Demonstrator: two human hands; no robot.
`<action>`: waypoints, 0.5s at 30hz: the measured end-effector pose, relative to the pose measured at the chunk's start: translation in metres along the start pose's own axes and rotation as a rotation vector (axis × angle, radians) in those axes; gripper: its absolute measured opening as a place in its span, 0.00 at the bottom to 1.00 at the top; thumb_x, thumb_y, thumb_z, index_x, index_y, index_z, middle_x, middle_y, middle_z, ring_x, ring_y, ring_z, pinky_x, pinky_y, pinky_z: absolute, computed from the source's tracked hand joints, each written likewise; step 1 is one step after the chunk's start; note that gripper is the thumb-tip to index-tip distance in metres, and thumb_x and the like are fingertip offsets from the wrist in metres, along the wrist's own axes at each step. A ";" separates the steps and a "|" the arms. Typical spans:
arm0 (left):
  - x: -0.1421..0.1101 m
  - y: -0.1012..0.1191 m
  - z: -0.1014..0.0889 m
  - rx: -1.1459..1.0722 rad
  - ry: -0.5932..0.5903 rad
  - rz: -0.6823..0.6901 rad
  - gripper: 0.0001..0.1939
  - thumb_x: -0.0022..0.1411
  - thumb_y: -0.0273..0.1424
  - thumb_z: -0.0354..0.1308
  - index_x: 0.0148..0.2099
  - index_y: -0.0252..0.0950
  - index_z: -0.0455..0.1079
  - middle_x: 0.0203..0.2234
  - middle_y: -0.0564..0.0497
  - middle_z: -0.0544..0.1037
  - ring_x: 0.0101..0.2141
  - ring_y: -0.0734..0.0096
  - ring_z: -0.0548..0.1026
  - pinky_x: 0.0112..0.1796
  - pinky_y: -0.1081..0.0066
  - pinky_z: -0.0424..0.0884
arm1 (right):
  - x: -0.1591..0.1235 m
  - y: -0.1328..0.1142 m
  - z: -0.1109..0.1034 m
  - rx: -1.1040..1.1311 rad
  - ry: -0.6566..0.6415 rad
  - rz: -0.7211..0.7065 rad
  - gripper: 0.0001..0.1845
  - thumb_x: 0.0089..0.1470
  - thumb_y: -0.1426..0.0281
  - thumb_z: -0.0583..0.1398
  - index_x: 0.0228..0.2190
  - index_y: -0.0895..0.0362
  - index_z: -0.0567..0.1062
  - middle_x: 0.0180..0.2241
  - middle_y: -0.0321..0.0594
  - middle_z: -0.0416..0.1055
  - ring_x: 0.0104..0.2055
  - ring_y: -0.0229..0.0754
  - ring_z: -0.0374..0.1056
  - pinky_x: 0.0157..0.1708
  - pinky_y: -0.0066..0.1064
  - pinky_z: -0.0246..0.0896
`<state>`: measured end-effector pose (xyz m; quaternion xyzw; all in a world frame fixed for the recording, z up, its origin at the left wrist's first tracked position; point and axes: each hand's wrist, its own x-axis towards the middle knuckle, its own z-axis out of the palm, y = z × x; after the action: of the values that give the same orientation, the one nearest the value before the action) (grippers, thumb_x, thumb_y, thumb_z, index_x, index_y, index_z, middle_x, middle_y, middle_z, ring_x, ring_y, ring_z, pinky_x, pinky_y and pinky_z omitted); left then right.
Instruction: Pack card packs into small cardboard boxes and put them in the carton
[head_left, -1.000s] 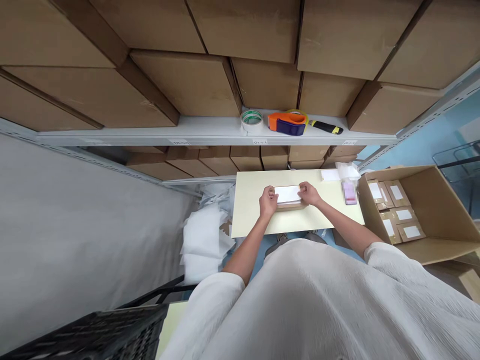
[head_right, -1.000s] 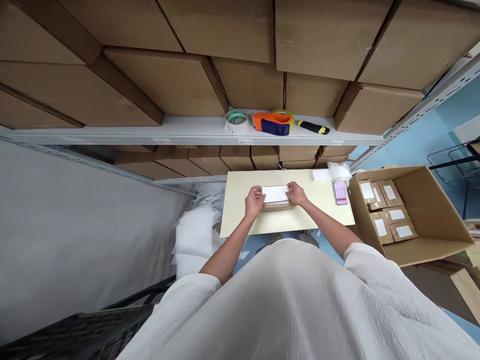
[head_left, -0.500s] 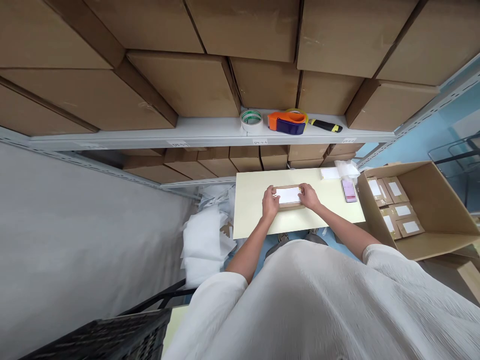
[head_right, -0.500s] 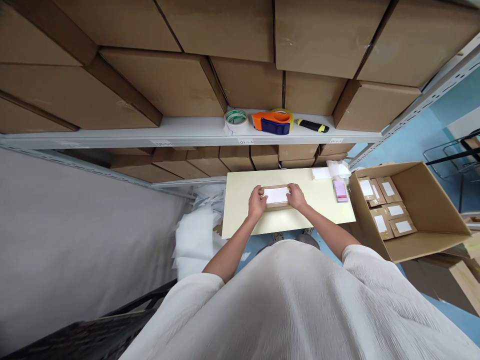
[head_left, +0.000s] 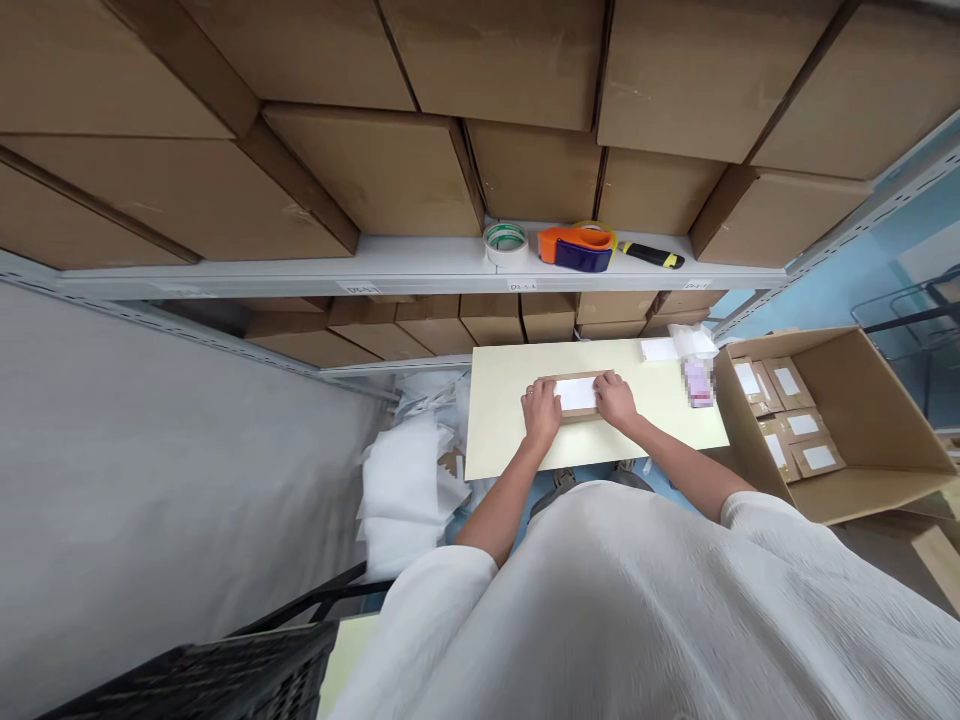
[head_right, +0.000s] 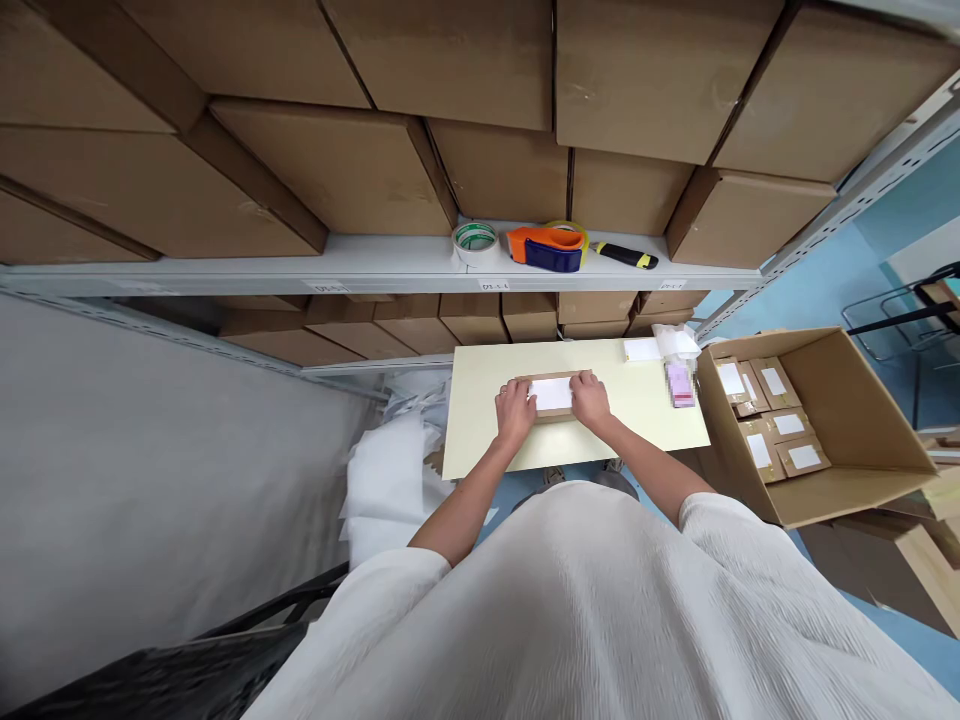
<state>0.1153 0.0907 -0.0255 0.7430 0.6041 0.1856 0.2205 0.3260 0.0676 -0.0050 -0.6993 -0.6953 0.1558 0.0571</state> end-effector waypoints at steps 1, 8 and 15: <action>-0.002 0.000 -0.001 0.040 -0.013 0.050 0.18 0.72 0.25 0.53 0.60 0.38 0.75 0.58 0.36 0.78 0.60 0.45 0.75 0.58 0.49 0.72 | -0.002 -0.003 0.001 -0.037 -0.001 -0.045 0.18 0.67 0.76 0.54 0.53 0.59 0.77 0.57 0.58 0.71 0.57 0.59 0.69 0.55 0.49 0.68; -0.020 -0.016 0.000 0.159 -0.230 0.406 0.31 0.78 0.33 0.44 0.78 0.33 0.61 0.76 0.39 0.64 0.77 0.52 0.58 0.76 0.48 0.49 | -0.018 -0.002 0.025 -0.115 -0.133 -0.375 0.43 0.75 0.50 0.48 0.77 0.66 0.54 0.79 0.60 0.48 0.82 0.61 0.41 0.78 0.57 0.40; -0.027 -0.023 0.000 0.144 -0.270 0.357 0.37 0.78 0.42 0.49 0.82 0.34 0.52 0.79 0.35 0.55 0.79 0.48 0.51 0.77 0.39 0.36 | -0.024 0.012 0.033 -0.078 -0.136 -0.310 0.51 0.73 0.44 0.49 0.78 0.69 0.49 0.80 0.63 0.41 0.83 0.62 0.36 0.80 0.60 0.31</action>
<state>0.0908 0.0681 -0.0387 0.8699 0.4398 0.0770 0.2094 0.3285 0.0392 -0.0366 -0.5733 -0.8026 0.1648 0.0060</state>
